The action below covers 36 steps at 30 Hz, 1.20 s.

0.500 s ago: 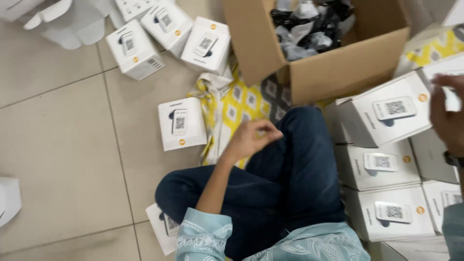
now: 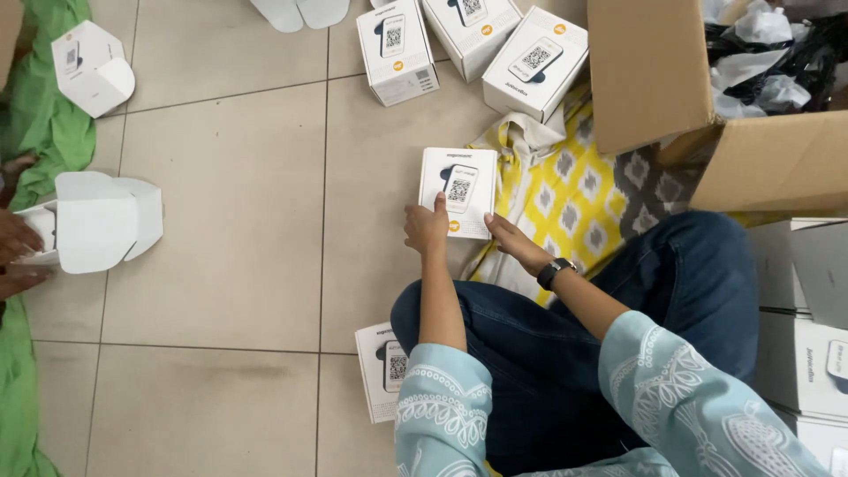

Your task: The person packs power cables and electronic devices into individual product boxes.

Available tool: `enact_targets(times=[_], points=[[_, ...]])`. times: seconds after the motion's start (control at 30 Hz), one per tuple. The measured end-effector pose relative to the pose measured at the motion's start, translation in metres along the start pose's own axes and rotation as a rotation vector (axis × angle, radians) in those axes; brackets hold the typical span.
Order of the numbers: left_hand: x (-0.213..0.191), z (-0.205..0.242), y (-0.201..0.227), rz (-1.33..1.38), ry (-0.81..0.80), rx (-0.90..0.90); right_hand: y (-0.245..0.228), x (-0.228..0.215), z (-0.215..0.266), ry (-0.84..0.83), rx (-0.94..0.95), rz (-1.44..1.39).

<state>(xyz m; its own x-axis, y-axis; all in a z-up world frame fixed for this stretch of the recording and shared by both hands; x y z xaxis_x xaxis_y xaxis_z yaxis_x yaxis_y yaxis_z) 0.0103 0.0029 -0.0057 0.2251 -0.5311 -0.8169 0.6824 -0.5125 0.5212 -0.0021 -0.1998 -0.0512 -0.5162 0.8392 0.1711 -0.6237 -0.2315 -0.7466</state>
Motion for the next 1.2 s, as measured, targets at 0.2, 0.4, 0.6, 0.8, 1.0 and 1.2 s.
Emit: enact_targets(times=[0.2, 0.4, 0.6, 0.8, 1.0, 1.2], points=[[-0.014, 0.042, 0.037, 0.444, 0.232, 0.446, -0.017, -0.015, 0.024, -0.058, 0.008, -0.493], [-0.038, 0.079, 0.064, 0.390, 0.082, 0.552, -0.032, -0.042, 0.044, 0.082, 0.071, -0.777], [-0.004, 0.015, 0.020, 0.825, 0.014, 0.338, -0.016, -0.117, 0.079, -0.024, -0.197, -0.625], [-0.026, 0.073, 0.064, 0.702, -0.831, 0.309, -0.052, -0.150, 0.111, -0.067, -0.292, -0.427], [-0.020, 0.085, 0.066, 0.861, -0.835, 0.230, -0.063, -0.144, 0.105, -0.009, -0.393, -0.529], [0.045, 0.120, 0.051, 1.334, -0.504, -0.074, -0.038, -0.137, 0.090, -0.007, -0.225, -0.759]])
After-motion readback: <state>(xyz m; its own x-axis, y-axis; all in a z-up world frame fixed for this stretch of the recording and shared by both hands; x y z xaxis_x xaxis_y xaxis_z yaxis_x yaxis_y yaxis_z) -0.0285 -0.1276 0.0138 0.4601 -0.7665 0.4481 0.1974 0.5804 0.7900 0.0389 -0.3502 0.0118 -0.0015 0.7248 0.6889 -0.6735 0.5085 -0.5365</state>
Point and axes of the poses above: each hand's wrist, its own z-axis away from the middle knuckle, its own x-axis out of the palm, y = z × x, the point moved 1 cm from there along -z, towards the middle knuckle, and after that the axes turned 9 degrees about x, right-handed, at the moved point
